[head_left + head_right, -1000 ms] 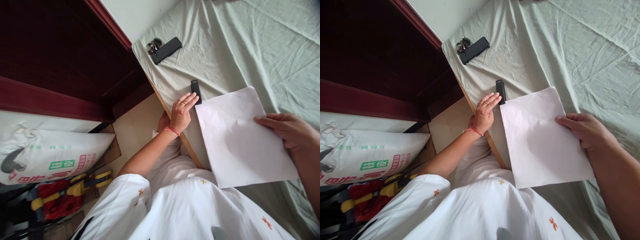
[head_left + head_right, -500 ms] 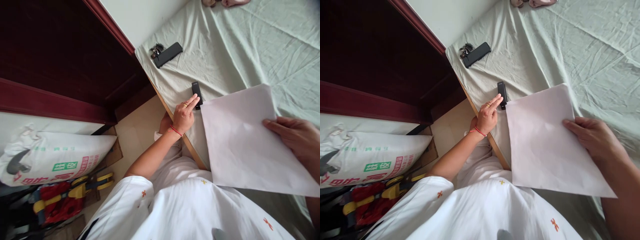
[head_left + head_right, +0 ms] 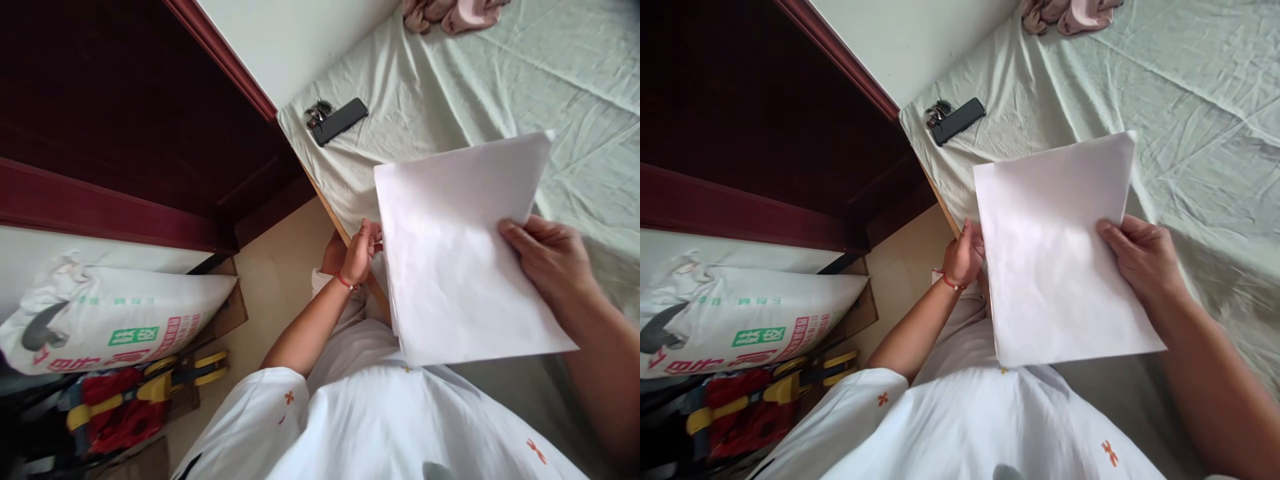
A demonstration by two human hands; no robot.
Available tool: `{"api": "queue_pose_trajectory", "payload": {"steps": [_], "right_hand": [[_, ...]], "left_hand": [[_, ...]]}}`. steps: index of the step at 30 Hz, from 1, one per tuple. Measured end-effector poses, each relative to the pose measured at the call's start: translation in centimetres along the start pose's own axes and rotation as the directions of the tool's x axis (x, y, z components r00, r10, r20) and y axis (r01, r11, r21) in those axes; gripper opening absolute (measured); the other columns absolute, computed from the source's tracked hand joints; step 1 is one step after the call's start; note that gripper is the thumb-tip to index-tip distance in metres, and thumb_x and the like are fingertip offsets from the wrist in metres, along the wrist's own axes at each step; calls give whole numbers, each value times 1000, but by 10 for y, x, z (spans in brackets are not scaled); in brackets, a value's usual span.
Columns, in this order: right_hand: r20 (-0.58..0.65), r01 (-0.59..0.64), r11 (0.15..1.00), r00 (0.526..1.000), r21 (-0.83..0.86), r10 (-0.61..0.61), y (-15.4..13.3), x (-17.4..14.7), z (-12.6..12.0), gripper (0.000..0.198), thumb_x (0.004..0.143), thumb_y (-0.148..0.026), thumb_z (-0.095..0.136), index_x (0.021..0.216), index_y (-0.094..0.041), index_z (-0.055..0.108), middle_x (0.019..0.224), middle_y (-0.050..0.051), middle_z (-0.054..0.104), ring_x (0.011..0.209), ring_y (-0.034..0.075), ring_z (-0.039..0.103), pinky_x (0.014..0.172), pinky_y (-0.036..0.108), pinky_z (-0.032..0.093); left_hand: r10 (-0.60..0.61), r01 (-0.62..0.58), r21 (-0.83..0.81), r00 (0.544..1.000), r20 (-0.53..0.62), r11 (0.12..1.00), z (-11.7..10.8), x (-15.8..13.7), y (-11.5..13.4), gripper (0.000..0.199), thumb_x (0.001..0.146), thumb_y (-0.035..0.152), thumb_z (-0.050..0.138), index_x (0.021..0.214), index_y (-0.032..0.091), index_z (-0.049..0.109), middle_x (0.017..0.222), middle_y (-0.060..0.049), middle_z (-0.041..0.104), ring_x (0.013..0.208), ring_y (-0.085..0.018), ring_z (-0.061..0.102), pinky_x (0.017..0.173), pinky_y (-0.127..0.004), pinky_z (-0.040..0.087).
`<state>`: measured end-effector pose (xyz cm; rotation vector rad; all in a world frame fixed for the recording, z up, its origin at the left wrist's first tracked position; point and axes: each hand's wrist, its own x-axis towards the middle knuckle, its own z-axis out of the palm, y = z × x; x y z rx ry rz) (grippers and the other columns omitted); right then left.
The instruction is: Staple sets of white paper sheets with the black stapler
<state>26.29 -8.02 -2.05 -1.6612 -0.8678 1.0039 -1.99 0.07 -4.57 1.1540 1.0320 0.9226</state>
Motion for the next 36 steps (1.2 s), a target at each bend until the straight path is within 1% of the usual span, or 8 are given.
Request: {"api": "queue_pose_trajectory", "payload": {"steps": [2, 6, 11, 17, 22, 25, 31, 36], "right_hand": [[-2, 16, 1000, 1000, 10, -16, 12, 7, 8, 34, 82, -54, 78, 98, -24, 82, 74, -1, 74, 56, 11, 59, 48, 23, 48], [-45, 41, 999, 998, 16, -41, 30, 12, 9, 34, 83, -54, 78, 96, -23, 80, 74, -2, 70, 57, 9, 54, 48, 21, 45], [-137, 89, 994, 987, 56, -81, 37, 14, 7, 37, 67, -46, 92, 89, -24, 73, 75, -5, 66, 61, 8, 53, 51, 19, 46], [-78, 21, 994, 997, 106, -13, 34, 14, 9, 38, 70, -45, 91, 102, -27, 81, 90, -2, 77, 70, 10, 63, 64, 23, 57], [-77, 46, 999, 996, -23, -48, 38, 13, 8, 33, 74, -47, 86, 100, -27, 83, 84, -2, 77, 65, 12, 62, 59, 25, 54], [-63, 62, 996, 996, -68, -67, 37, 12, 8, 33, 77, -48, 83, 102, -26, 83, 87, -1, 78, 67, 14, 63, 60, 26, 55], [-87, 87, 955, 989, -285, -116, 32, 12, 6, 27, 82, -46, 75, 96, -23, 79, 73, -2, 67, 63, 11, 52, 51, 21, 39], [-95, 90, 958, 988, -274, -120, 31, 12, 5, 26, 83, -46, 74, 93, -22, 77, 70, -3, 62, 61, 10, 48, 51, 21, 36]], "left_hand": [[11, -11, 26, 1000, 13, 1000, -1, 2, -4, 72, 91, 83, 43, 86, 19, 74, 70, -5, 68, 76, -21, 68, 67, -32, 53], [98, -92, 227, 995, -14, 970, -3, 3, -16, 51, 88, 68, 67, 74, 19, 64, 60, 3, 52, 61, -12, 50, 60, -27, 41], [151, -99, 323, 978, -141, 941, 1, 1, -28, 48, 89, 60, 70, 71, 20, 53, 58, 7, 39, 56, -8, 33, 54, -25, 26], [189, -116, 309, 957, -219, 944, 3, -4, -26, 47, 89, 59, 70, 70, 19, 53, 61, 6, 38, 59, -9, 35, 57, -24, 30], [205, -132, 279, 945, -253, 951, 2, -5, -28, 43, 94, 63, 62, 86, 21, 63, 67, 4, 46, 65, -12, 43, 63, -24, 38], [191, -119, 271, 946, -260, 955, 1, -4, -30, 42, 93, 64, 63, 90, 22, 64, 65, 5, 44, 62, -11, 41, 61, -24, 37], [241, -129, 354, 925, -294, 926, -1, -3, -30, 46, 90, 66, 65, 84, 21, 59, 66, 4, 51, 63, -11, 45, 64, -25, 40], [239, -129, 359, 929, -283, 925, 0, -4, -30, 46, 92, 64, 64, 80, 21, 56, 62, 6, 43, 60, -11, 39, 61, -25, 35]]}}
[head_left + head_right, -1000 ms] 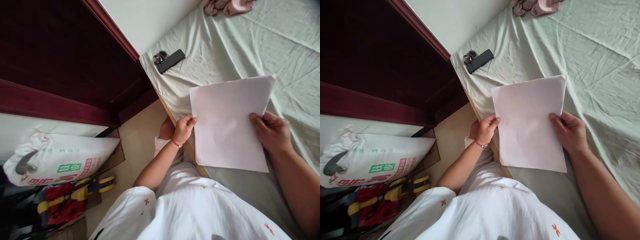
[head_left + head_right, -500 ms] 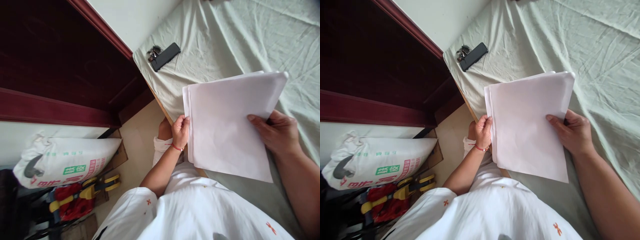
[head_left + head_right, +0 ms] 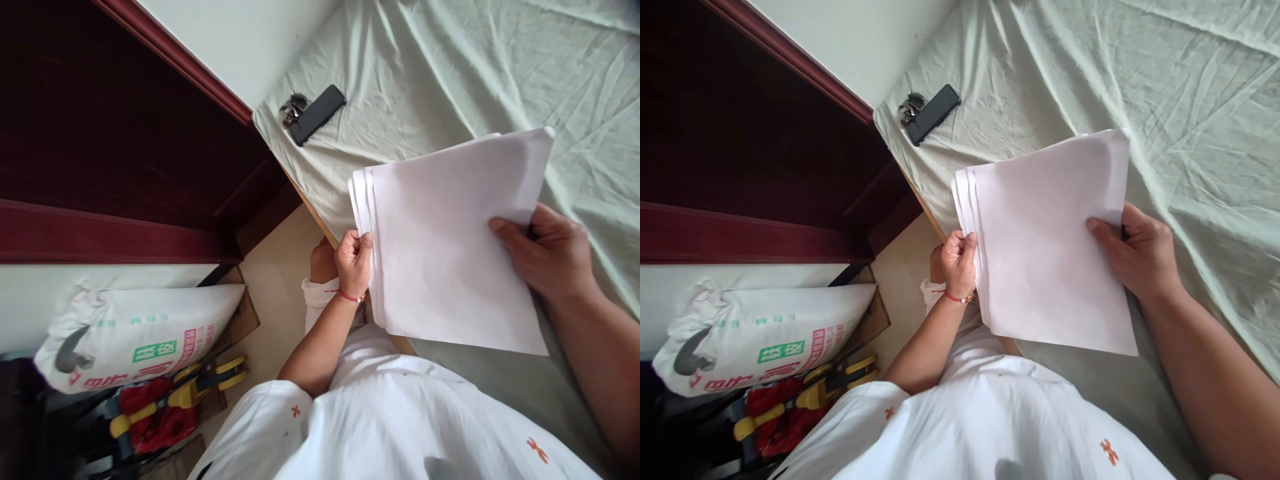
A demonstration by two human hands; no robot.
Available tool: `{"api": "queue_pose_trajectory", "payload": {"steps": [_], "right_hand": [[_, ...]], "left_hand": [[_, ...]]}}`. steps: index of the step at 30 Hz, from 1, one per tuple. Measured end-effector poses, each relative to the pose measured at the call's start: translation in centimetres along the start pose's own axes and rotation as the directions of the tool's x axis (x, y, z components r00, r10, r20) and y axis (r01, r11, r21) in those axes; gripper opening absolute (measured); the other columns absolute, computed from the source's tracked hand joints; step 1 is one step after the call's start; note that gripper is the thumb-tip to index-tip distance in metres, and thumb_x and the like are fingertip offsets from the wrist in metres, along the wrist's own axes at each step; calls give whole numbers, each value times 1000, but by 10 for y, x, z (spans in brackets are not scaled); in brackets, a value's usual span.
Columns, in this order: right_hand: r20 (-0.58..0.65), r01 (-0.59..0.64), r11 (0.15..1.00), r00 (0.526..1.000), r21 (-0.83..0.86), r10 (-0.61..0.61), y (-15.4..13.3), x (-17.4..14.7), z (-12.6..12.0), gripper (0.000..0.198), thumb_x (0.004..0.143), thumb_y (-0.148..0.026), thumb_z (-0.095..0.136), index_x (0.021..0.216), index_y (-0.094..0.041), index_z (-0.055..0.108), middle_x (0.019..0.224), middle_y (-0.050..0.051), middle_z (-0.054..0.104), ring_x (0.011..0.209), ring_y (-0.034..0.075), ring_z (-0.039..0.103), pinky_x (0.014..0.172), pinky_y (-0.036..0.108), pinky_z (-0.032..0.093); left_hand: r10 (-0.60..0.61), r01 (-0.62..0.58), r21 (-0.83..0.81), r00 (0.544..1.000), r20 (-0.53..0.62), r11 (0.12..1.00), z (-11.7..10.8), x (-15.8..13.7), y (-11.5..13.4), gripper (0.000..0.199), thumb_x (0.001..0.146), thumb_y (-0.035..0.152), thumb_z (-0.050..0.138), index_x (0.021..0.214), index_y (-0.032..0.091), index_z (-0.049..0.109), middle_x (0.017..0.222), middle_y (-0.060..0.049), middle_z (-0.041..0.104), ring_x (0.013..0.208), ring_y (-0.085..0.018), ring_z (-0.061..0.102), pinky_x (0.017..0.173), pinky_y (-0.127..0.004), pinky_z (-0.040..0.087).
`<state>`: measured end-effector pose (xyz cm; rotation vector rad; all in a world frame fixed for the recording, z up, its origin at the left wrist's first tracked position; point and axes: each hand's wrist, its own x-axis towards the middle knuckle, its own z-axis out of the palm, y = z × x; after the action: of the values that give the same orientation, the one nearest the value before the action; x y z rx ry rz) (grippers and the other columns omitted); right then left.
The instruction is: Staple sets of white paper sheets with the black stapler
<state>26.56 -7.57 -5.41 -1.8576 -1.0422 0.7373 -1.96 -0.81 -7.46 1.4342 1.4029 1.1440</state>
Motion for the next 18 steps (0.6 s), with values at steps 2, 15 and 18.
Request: {"api": "queue_pose_trajectory", "payload": {"steps": [2, 15, 18], "right_hand": [[-11, 11, 999, 1000, 34, -11, 1, 0, 1, 27, 82, -45, 75, 97, -22, 78, 75, -2, 68, 63, 11, 52, 53, 22, 39], [47, -25, 996, 999, 91, 21, 2, -1, 0, 31, 82, -48, 76, 100, -24, 80, 78, -2, 72, 65, 12, 56, 55, 23, 42], [14, -35, 996, 999, 86, 34, 2, -2, 0, 29, 80, -47, 78, 97, -23, 80, 76, -2, 70, 64, 11, 54, 54, 23, 41]], "left_hand": [[3, -3, -30, 1000, 12, 1000, 1, 0, 1, 44, 94, 63, 62, 83, 21, 57, 63, 6, 40, 60, -11, 37, 60, -25, 34], [37, -37, 20, 999, -7, 999, 1, 0, 1, 44, 98, 64, 54, 82, 22, 51, 68, 4, 39, 64, -12, 36, 64, -26, 35], [47, -47, 43, 999, -5, 998, 1, 0, 0, 45, 99, 63, 53, 81, 23, 49, 67, 5, 36, 63, -13, 35, 63, -27, 34]]}}
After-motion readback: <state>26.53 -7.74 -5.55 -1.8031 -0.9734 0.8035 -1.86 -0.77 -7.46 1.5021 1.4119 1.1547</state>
